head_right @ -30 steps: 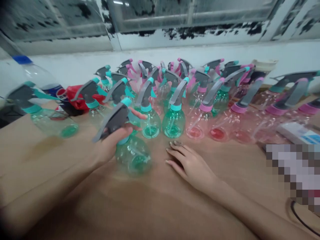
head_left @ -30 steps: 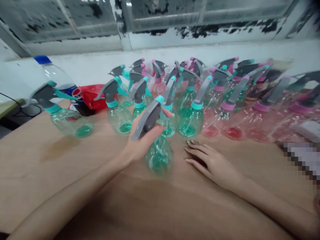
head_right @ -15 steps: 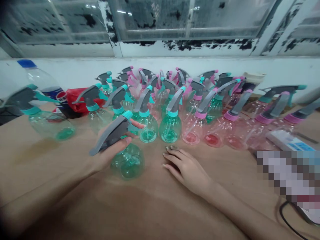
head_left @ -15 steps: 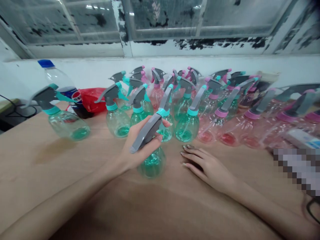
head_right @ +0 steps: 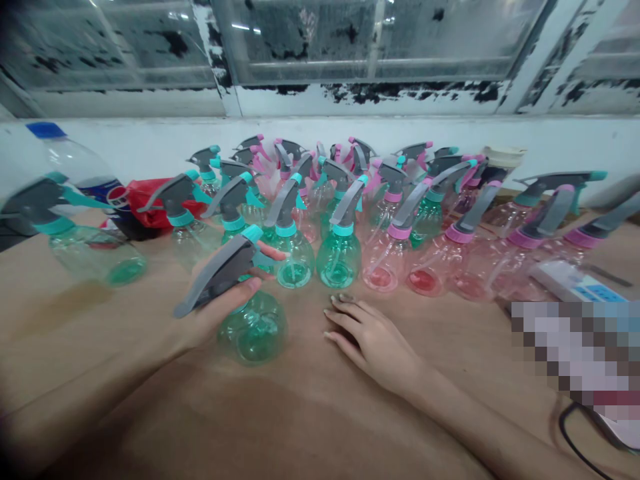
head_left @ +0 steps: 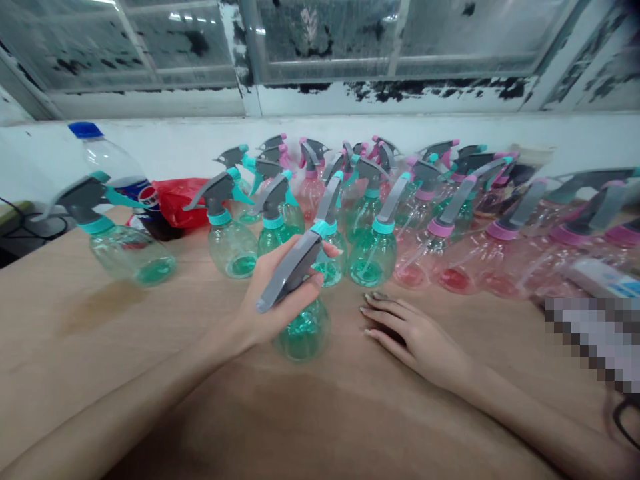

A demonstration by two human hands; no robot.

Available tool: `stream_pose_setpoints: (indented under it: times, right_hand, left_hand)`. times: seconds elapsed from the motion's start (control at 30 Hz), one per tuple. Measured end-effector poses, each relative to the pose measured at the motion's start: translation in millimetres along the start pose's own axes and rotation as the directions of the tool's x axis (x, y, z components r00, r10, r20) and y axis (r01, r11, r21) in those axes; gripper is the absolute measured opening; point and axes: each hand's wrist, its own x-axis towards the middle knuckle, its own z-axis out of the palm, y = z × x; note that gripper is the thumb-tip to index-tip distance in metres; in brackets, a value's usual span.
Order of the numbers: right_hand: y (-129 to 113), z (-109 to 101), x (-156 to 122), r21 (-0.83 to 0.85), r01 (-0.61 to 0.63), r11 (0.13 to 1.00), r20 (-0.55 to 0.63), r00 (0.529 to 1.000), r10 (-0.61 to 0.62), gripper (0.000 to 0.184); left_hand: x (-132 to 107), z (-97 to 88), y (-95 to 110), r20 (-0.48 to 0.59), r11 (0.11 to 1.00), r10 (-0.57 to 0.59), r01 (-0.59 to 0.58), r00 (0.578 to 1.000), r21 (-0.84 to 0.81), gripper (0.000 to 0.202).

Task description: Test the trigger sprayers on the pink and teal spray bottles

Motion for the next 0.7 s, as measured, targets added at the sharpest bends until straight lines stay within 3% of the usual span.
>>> stream_pose_setpoints:
  times: [0.37,0.7]
  right_hand:
    - [-9.4,7.3,-5.5,-0.066,-0.013,0.998,-0.034,0.999,0.011,0.038]
    - [-65.5,20.2,-23.8,-0.104,0.142,0.984,0.019,0.99,-0.141,0.043]
  left_hand:
    - [2.8,0.9,-4.4,-0.015,0.999,0.029,-0.029,0.999,0.034,0.024]
    - [6.1,4.1,-8.6,-0.006,0.996,0.068,-0.068,0.998,-0.054,0.025]
